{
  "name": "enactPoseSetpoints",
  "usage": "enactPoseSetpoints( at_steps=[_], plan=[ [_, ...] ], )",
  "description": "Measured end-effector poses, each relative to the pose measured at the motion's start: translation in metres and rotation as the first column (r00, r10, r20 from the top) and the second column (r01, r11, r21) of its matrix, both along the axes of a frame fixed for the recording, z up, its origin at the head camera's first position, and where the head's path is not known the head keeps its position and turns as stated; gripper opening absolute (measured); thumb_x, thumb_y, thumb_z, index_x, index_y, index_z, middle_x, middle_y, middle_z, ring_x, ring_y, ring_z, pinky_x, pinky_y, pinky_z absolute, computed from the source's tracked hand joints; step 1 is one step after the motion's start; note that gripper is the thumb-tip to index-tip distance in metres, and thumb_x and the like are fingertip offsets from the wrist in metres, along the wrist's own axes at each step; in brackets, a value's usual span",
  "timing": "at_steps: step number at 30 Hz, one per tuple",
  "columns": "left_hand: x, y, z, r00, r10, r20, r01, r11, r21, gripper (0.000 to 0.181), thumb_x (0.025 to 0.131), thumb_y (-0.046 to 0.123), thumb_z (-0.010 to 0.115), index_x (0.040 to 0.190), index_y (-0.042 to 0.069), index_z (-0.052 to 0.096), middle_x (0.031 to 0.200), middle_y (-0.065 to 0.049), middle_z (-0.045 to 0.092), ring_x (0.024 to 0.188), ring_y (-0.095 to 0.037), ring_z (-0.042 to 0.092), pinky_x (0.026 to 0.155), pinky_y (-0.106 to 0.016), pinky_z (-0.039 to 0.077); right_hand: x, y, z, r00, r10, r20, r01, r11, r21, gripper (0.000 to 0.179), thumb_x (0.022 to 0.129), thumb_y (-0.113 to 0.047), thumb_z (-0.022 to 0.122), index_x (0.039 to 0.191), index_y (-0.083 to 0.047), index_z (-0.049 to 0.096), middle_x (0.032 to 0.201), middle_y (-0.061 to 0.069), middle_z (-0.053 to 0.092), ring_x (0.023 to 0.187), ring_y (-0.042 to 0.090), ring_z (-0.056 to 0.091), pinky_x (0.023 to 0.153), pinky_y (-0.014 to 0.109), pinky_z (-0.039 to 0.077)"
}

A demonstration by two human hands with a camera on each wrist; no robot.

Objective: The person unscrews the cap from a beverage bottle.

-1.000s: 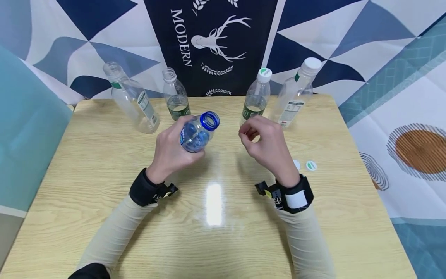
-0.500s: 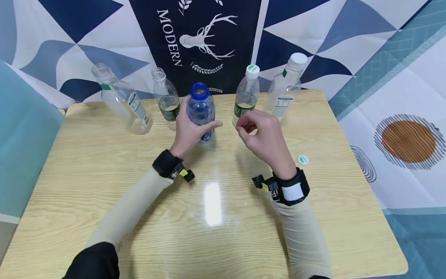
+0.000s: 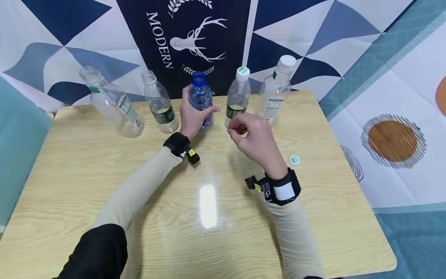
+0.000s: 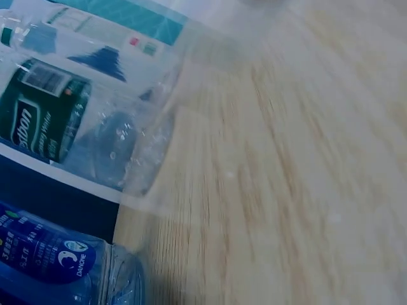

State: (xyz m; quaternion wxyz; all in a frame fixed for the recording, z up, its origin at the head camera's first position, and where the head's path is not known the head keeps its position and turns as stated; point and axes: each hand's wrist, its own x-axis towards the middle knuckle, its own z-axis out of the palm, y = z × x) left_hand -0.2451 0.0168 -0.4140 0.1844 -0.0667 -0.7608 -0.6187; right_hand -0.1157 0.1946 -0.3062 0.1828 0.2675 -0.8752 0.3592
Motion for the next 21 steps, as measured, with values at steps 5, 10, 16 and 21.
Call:
enactPoseSetpoints(
  at_steps=[5,10,16,21],
  plan=[
    [-0.002,-0.003,-0.002,1.0,-0.009,-0.01,0.009,1.0,-0.004,0.102,0.056,0.047,0.084,0.14,0.026,0.031,0.133,0.007,0.049,0.115,-0.003,0.045,0.096,-0.02,0.034,0.01,-0.012,0.016,1.0,0.009,0.0,-0.009,1.0,-0.015,0.011,0.074,0.01,0.069,0.079,0.002,0.066,0.076,0.008,0.063,0.066,0.017,0.059,0.061,0.035,0.05],
    [-0.001,-0.004,0.0,1.0,0.009,0.004,-0.009,1.0,0.009,0.106,0.056,0.039,0.086,0.141,0.026,0.024,0.135,0.004,0.045,0.117,-0.004,0.044,0.097,-0.02,0.031,0.012,-0.018,0.024,1.0,0.011,0.026,-0.011,1.0,-0.01,0.009,0.074,0.011,0.068,0.079,0.004,0.066,0.076,0.012,0.064,0.066,0.02,0.059,0.061,0.036,0.05],
    [0.003,-0.006,0.0,1.0,-0.018,-0.018,0.017,1.0,-0.019,0.117,0.056,0.026,0.089,0.147,0.018,0.016,0.145,-0.006,0.034,0.127,-0.008,0.034,0.102,-0.021,0.025,0.006,-0.011,0.01,0.999,-0.001,0.034,0.001,1.0,-0.001,0.008,0.076,0.007,0.07,0.08,0.0,0.066,0.077,0.007,0.064,0.066,0.016,0.059,0.061,0.034,0.05],
    [0.021,-0.012,0.009,0.989,-0.013,-0.149,0.0,0.996,-0.085,0.125,0.056,0.036,0.087,0.152,0.014,0.01,0.153,-0.002,0.02,0.136,-0.006,0.017,0.107,-0.025,0.019,-0.003,0.0,-0.006,0.999,-0.017,0.052,0.015,0.999,0.031,0.008,0.079,-0.001,0.071,0.081,-0.007,0.067,0.079,-0.002,0.063,0.068,0.008,0.057,0.062,0.028,0.049]
  ],
)
